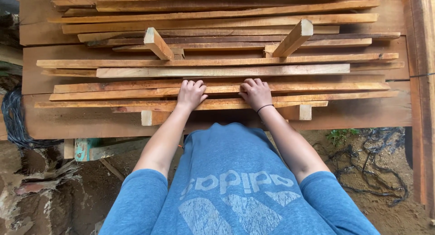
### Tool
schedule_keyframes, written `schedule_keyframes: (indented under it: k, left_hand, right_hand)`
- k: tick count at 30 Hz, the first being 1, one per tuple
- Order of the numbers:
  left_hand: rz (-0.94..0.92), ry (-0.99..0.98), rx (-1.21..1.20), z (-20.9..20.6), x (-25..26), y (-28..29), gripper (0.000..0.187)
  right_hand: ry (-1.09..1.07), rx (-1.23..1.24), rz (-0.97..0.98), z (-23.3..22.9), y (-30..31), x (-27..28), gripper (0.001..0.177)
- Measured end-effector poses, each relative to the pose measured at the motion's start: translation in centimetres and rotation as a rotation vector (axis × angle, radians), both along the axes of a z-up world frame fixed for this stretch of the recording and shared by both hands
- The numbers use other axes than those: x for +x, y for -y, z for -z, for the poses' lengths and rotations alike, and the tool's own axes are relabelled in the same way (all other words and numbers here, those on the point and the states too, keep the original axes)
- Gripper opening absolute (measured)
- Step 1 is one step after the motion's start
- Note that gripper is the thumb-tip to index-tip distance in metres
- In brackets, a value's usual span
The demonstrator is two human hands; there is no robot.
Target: Organizing and sorting thin wooden strips into a storage rack.
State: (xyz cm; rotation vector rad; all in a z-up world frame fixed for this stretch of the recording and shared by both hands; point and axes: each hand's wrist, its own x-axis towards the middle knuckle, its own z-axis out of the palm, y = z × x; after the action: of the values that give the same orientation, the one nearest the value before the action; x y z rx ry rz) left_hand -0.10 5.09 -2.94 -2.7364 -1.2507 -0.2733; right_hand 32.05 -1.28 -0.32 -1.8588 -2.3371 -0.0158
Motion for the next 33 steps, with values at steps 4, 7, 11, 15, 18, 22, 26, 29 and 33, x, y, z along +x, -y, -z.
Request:
schedule_keyframes:
  k: [4, 7, 11, 15, 18, 22, 26, 29, 33]
  left_hand:
    - [0.062, -0.011, 0.026, -0.7, -0.3, -0.6, 0.037]
    - [0.073, -0.013, 0.065, -0.7, -0.4, -0.2, 0.038]
    - [-0.084, -0.011, -0.057, -3.4, 0.5, 0.1, 0.053]
    - [-0.204, 0.017, -0.277, 0.1, -0.4, -0.5, 0.037]
    - [-0.197, 0.179, -0.326, -2.9, -1.2, 1.3, 0.038]
    - [-0.167, 0.236, -0.316, -8.7, -2.2, 3.5, 0.039]
    - [-0.105, 0.271, -0.339, -11.9, -2.6, 4.5, 0.037]
    - [-0.066, 0.341, -0.315, -13.9, -3.0, 4.8, 0.036]
    - [-0.101, 0.378, -0.297, -14.9, -3.2, 6.4, 0.035]
  right_hand:
    - [0.073, -0.075, 0.000, -1.0, -1.5, -0.1, 0.066]
    - [0.142, -0.111, -0.022, 0.2, -1.6, -0.4, 0.065]
    - [0.086, 0.041, -0.123, 0.3, -1.4, 0.1, 0.041]
    - [0.003, 0.266, -0.120, -3.6, -0.9, -0.7, 0.041]
    - [-0.048, 0.322, -0.164, -9.5, 0.5, -0.4, 0.031]
    - [-0.074, 0.307, -0.122, -13.5, 3.8, -1.8, 0.035]
    - [-0.110, 0.266, -0.092, -16.1, 5.6, -2.4, 0.035]
    - [-0.151, 0.269, -0.103, -17.5, 5.9, -2.0, 0.032]
    - [-0.233, 0.200, -0.122, -15.6, 6.4, -1.1, 0.029]
